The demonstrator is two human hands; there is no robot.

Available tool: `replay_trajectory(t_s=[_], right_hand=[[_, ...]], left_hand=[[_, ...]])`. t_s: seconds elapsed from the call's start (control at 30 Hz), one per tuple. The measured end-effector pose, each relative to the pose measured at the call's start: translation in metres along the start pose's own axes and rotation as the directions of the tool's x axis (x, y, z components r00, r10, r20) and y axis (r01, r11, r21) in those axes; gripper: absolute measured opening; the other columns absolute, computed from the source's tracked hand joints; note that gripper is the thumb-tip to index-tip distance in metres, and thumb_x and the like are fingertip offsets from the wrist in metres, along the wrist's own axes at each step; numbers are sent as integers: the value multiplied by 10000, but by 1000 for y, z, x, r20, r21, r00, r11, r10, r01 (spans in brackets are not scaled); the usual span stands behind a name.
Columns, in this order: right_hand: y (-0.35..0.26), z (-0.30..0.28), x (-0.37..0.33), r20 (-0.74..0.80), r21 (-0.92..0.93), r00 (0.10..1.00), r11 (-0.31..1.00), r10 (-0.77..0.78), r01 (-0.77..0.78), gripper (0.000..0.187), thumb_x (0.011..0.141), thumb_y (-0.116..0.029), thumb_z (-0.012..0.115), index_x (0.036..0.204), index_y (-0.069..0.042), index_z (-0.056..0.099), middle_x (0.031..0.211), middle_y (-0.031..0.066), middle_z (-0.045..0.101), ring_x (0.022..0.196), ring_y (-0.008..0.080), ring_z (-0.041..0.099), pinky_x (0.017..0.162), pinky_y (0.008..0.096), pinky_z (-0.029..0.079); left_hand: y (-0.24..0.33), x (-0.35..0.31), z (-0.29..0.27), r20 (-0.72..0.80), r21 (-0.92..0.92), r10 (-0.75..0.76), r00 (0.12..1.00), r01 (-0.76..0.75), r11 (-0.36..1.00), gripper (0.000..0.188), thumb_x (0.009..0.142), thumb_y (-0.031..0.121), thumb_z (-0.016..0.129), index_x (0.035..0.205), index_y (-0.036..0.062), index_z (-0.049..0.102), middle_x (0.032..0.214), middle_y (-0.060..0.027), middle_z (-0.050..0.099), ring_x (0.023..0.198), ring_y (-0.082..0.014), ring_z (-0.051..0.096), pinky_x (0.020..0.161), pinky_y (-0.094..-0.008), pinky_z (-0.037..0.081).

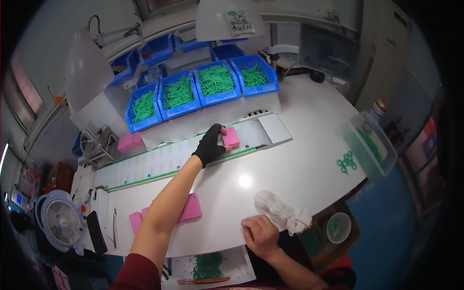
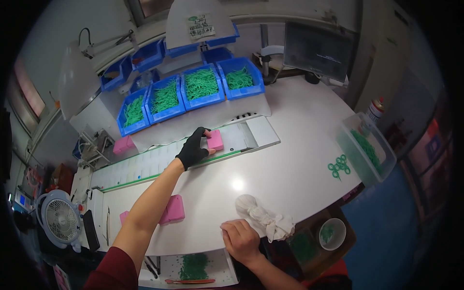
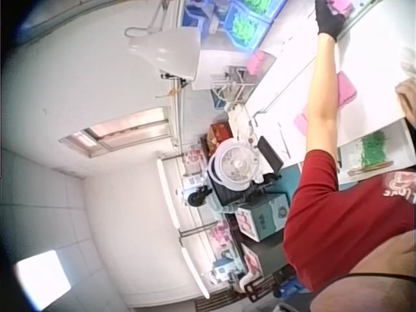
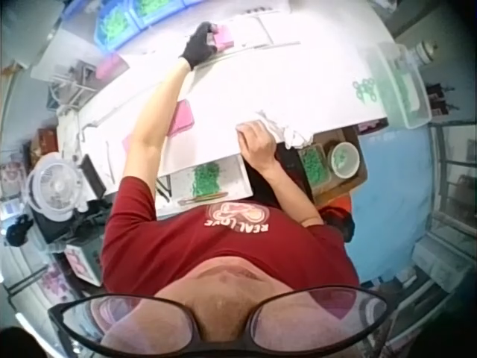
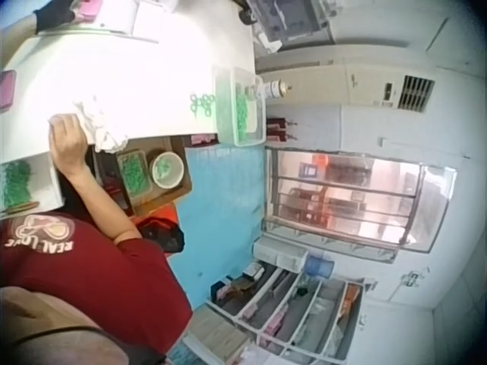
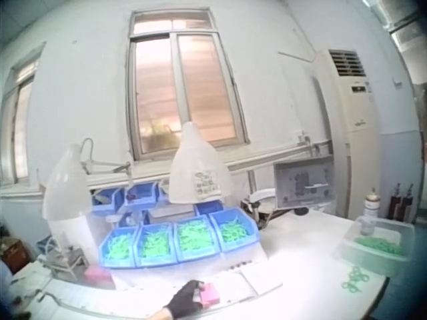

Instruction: The person is assembling small pink rectangular fragrance products by inserting green plastic components and applying labels/wicks.

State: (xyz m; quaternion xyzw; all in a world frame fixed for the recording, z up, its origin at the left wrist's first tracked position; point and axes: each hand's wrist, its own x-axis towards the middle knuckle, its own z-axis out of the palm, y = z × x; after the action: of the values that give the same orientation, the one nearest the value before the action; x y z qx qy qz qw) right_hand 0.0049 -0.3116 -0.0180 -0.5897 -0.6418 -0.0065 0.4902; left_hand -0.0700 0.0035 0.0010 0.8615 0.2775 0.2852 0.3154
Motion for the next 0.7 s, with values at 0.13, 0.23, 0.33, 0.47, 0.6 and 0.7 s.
replay_trajectory(t_s=[0.13, 0.23, 0.33, 0.47, 0.6, 0.7], right_hand=[[0, 2, -2, 0, -4, 1000, 1000, 5, -5, 198, 690, 30, 666, 854, -69, 615, 830, 65, 657, 745, 254, 630, 613, 334, 502], [0, 3, -3, 3, 10, 1000, 1000, 10, -10, 203, 687, 32, 664, 856, -69, 618, 830, 65, 659, 742, 255, 631, 610, 337, 502], [0, 4, -5, -3, -12, 1000, 1000, 14, -14, 209, 684, 30, 666, 858, -72, 615, 830, 65, 658, 739, 256, 631, 607, 339, 502], [1, 5, -5, -2, -17, 1000, 1000, -8, 8, 214, 686, 30, 666, 863, -75, 610, 831, 62, 656, 739, 258, 631, 607, 342, 502], [3, 7, -7, 9, -14, 1000, 1000, -27, 27, 208, 704, 2, 677, 885, -78, 612, 855, 62, 654, 765, 255, 629, 632, 344, 507], [0, 5, -4, -5, -44, 1000, 999, -28, 28, 193, 713, 12, 664, 876, -77, 609, 853, 74, 642, 781, 271, 616, 635, 362, 495]], left_hand=[[6, 15, 17, -19, -5, -36, 999, 36, 999, 485, 689, 105, 799, 1058, 88, 484, 1165, -113, 570, 1133, -286, 543, 982, -357, 412], [4, 12, 16, -11, 39, -103, 995, 104, 994, 501, 683, 95, 811, 1051, 82, 472, 1165, -112, 569, 1127, -278, 547, 971, -354, 419], [-2, 5, 8, -6, 47, -119, 993, 120, 992, 545, 683, 102, 816, 1112, 75, 481, 1198, -123, 566, 1157, -287, 539, 995, -356, 410], [-5, -10, -5, -24, 72, -152, 988, 153, 986, 616, 691, 108, 816, 1207, 71, 483, 1253, -139, 547, 1197, -297, 523, 1024, -355, 397], [-7, -39, -27, -183, 124, -54, 982, 78, 989, 597, 771, 159, 770, 1280, 73, 470, 1303, -151, 518, 1222, -298, 508, 1039, -354, 387], [18, -75, -61, -149, 112, -101, 984, 118, 987, 374, 866, 256, 694, 1163, 67, 568, 1233, -134, 561, 1145, -268, 555, 965, -358, 433]])
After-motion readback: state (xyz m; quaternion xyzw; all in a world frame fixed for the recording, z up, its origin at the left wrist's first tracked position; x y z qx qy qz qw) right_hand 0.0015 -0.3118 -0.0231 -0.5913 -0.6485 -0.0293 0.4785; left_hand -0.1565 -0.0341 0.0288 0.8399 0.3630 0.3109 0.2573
